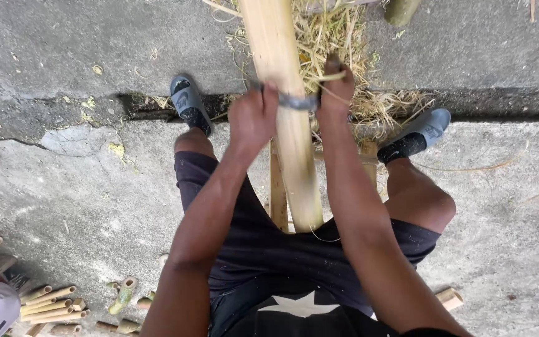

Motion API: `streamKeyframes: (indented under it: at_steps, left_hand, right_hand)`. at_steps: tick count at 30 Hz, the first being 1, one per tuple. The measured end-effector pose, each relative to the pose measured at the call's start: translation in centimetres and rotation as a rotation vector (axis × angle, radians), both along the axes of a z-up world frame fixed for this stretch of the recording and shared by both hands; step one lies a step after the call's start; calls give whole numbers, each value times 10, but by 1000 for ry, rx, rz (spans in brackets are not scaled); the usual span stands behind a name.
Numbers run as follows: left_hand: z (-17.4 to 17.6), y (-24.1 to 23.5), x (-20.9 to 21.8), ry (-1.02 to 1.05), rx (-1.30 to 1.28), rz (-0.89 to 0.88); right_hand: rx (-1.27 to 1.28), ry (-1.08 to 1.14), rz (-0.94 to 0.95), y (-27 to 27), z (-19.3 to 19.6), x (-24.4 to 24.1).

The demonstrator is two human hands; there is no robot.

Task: Scraping and stripping the outer bark off a bamboo pole using a curved blade and a knife.

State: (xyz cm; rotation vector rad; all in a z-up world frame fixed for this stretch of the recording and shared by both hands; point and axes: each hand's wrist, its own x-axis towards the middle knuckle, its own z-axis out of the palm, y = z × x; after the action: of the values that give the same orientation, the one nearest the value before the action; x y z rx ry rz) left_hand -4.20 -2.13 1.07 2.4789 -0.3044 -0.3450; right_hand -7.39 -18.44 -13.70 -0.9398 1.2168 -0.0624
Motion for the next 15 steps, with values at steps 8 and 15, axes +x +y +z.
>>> streamKeyframes:
  at_steps: [8, 15]
  left_hand:
    - [-7, -16, 79, 14, -87, 72]
    - [29, 2, -111, 159, 7, -103]
  right_hand:
    - [94, 46, 37, -9, 26, 66]
    - [111, 112, 217, 13, 1, -137]
